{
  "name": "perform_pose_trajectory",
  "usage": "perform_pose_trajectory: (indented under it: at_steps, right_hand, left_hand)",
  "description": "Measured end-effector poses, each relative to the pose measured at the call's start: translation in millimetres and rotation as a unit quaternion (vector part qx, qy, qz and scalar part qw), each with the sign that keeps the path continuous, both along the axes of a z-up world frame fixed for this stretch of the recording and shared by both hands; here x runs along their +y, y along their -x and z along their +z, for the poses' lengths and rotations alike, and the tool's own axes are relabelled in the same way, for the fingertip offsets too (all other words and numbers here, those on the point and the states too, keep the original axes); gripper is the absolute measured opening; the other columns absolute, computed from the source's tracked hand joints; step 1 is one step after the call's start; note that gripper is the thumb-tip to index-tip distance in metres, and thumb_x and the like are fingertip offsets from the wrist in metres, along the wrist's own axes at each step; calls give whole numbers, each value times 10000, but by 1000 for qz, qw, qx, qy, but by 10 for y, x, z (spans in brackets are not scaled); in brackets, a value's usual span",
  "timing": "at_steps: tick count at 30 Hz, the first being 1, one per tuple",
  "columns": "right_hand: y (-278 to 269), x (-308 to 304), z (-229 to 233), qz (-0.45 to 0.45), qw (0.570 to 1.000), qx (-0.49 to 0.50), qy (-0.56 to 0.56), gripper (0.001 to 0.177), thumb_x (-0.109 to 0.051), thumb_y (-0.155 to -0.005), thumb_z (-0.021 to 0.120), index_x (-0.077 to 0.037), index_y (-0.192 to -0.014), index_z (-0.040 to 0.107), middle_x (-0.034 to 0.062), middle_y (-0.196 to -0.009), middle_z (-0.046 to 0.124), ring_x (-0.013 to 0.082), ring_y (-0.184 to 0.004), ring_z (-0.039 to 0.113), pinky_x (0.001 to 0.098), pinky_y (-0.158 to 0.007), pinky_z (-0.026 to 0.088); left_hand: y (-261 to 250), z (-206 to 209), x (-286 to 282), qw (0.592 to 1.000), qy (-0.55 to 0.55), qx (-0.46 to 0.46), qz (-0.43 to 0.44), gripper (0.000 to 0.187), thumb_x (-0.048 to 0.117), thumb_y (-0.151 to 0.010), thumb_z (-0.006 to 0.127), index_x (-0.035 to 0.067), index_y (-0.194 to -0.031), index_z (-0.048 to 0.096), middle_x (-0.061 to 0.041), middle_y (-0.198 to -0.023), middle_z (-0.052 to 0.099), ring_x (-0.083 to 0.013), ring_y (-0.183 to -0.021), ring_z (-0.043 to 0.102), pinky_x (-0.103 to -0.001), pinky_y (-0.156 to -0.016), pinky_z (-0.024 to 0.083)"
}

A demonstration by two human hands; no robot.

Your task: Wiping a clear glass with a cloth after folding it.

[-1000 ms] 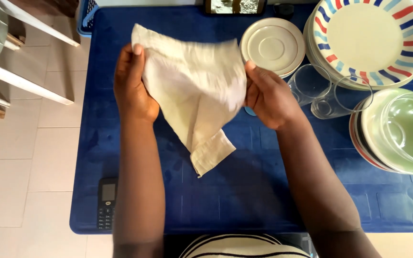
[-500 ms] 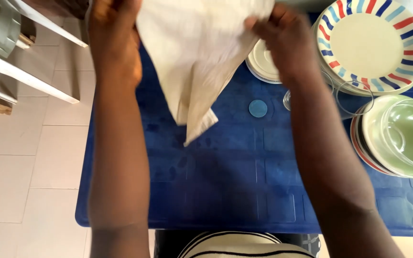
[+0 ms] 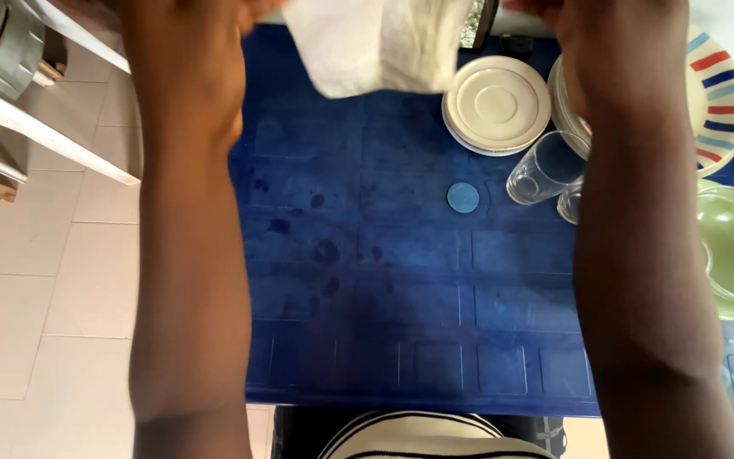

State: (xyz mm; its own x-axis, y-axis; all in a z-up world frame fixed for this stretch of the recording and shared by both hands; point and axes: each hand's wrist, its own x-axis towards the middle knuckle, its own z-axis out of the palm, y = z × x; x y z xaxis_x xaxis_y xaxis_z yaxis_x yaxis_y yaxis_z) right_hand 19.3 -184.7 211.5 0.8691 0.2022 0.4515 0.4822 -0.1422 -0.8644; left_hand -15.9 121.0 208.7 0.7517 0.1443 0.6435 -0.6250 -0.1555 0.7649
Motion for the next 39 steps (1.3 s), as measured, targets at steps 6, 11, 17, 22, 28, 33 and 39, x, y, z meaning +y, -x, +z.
perform_pose_trajectory:
  at_steps: [6, 11, 17, 22, 28, 33, 39]
  right_hand:
    - [474, -377, -198, 19, 994, -16, 106, 156, -23, -1217, 556, 127, -1256, 572, 198, -1105, 670, 201, -851, 602, 279, -803, 520]
    - [939, -556, -533, 130, 971, 57, 190, 162, -74, -952, 634, -8, -1098, 661, 47, -902, 694, 112, -688, 639, 218, -618, 519]
    - [1372, -571, -767, 166, 915, 265, 253, 302, -2, -818, 715, -18, -1116, 760, 45, -973, 873, 120, -754, 758, 274, -672, 603]
    - [1517, -642, -1105, 210, 903, 285, 243, 135, -129, -818, 795, -41, -906, 744, 26, -791, 766, 135, -668, 637, 308, -629, 532]
    - [1491, -408, -1222, 113, 897, 301, 304, 182, -171, -825, 799, -9, -857, 723, 114, -655, 672, 234, -568, 548, 400, -573, 450]
    - [1210, -299, -1443, 24, 960, 175, 217, 135, -34, -868, 772, 6, -982, 711, 143, -783, 697, 225, -749, 631, 421, -756, 528]
    - [608, -188, -1996, -87, 966, 148, 192, 242, -294, -1044, 714, -70, -969, 663, 111, -747, 592, 193, -720, 551, 374, -685, 476]
  left_hand:
    - [613, -76, -14, 995, -20, 59, -84, 207, 178, -1123, 580, 37, -1192, 443, -22, -900, 440, -121, -768, 544, -277, -806, 607]
    - [1099, -371, -42, 947, -174, 250, -100, 177, 188, -937, 709, 79, -888, 577, 20, -636, 482, -82, -510, 409, -233, -477, 338]
    - [1491, -843, -54, 854, -276, 393, -202, 147, 245, -865, 768, 117, -923, 722, 15, -830, 641, -102, -634, 541, -255, -567, 432]
    - [1601, -1086, -86, 831, -238, 443, -237, 164, 196, -854, 782, 106, -962, 699, 10, -856, 655, -108, -623, 534, -256, -562, 442]
    - [1525, -1594, -120, 887, -41, 387, -249, 162, 123, -945, 656, 64, -1055, 553, -41, -1078, 633, -138, -923, 626, -280, -811, 523]
    - [1141, -1883, -178, 923, 82, 344, -149, 190, 166, -1000, 659, 61, -1103, 540, 19, -763, 561, -53, -680, 514, -195, -652, 436]
    - [620, -2023, -384, 952, 112, 286, 4, 226, 271, -1023, 648, 81, -1115, 569, -6, -810, 593, -71, -736, 519, -247, -699, 428]
